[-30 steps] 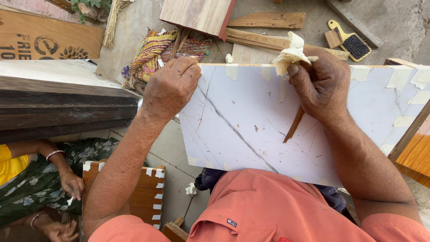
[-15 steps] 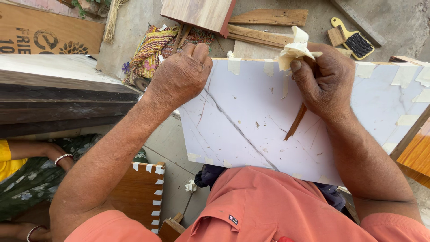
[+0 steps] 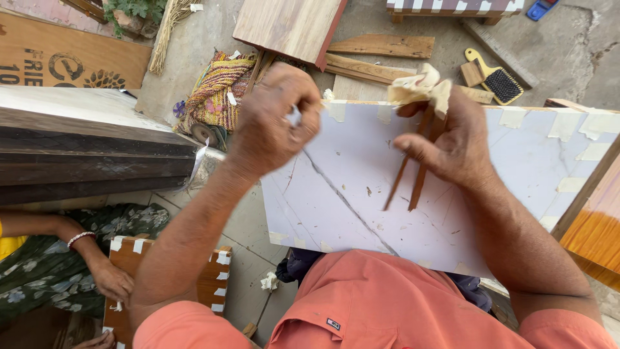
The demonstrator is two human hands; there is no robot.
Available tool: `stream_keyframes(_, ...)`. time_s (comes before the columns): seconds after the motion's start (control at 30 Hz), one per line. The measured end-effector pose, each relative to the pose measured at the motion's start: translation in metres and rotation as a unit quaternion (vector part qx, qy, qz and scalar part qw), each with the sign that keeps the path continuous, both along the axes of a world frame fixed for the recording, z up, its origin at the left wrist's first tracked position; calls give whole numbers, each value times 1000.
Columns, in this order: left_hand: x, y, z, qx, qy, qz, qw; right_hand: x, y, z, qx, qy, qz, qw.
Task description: The person sits on the floor holding a white furniture panel on their lap and peels masking tape strips off its edges by hand, discarding the used tape pieces on the floor. They reposition the panel and continue peeling tape from other taped panels beside them.
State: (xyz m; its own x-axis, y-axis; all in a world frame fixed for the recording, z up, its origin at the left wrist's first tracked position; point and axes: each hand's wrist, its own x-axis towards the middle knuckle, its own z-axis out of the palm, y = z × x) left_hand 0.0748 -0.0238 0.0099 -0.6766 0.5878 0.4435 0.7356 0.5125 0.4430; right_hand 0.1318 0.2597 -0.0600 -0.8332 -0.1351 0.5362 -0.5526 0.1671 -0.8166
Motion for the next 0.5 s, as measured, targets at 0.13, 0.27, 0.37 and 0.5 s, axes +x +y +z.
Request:
stream_keyframes(0.13,30,54,-5,89,-85,-52,991,-1,-10,2,68,45,6,997)
stream_keyframes(0.27,27,45,2,64,-192,-80,976,0,-8,-9,64,26,-5,998)
stream_keyframes(0.37,20,20,5,-36,-89,-34,995,1,-5,-18,73,13,-10,997)
stream_keyframes(0.5,23,13,-5,-140,57,17,988,4,-5,-22,13,-17,-25,999)
